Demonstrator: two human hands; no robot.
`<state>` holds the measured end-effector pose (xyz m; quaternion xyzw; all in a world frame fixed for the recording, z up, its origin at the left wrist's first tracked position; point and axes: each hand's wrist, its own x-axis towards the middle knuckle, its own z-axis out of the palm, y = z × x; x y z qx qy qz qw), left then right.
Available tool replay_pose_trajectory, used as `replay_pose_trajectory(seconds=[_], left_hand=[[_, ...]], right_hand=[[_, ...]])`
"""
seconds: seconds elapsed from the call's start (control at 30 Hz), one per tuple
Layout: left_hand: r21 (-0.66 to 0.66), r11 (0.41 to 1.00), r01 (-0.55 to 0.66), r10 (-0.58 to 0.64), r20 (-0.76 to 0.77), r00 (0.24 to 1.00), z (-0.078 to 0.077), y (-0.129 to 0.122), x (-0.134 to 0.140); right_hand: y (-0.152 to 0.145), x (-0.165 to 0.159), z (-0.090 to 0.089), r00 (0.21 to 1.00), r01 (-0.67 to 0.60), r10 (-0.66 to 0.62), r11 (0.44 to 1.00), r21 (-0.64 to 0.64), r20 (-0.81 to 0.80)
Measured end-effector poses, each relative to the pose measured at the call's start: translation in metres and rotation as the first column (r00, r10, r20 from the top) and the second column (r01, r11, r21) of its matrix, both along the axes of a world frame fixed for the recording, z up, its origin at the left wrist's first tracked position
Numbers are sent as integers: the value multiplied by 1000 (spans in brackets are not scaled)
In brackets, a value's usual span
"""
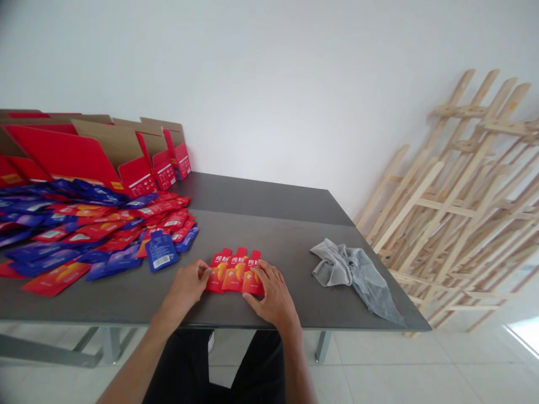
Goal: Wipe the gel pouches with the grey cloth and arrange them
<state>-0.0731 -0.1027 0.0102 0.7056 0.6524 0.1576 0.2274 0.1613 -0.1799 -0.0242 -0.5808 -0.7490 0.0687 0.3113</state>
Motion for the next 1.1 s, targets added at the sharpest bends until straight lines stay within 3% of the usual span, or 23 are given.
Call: replay_pose_trajectory(seconds=[0.57, 0.7, 0.83, 0.97, 1.03, 1.1], left_hand=[[2, 1000, -15, 15, -13, 1000, -2, -4, 5], [37, 999, -14, 15, -45, 999, 6, -5, -2], [184, 966, -183, 214, -167, 962, 19, -1, -50], [463, 788, -407, 556, -251, 792, 25, 4, -133], [486, 700, -522, 671, -200, 714, 26, 7, -170], [419, 714, -561, 670, -175, 721, 27, 11, -198]], right_hand=[[0, 1, -1, 1000, -4, 4, 1000, 6, 9], [0, 1, -1, 1000, -5, 5, 1000, 12, 7], [0, 2, -1, 1000, -5, 5, 1000, 13, 10], [0, 3, -2, 1000, -13, 13, 1000, 10, 17], [0, 4, -3, 1000, -12, 12, 1000, 10, 18], [0, 4, -5, 1000, -10, 10, 1000, 9, 16]])
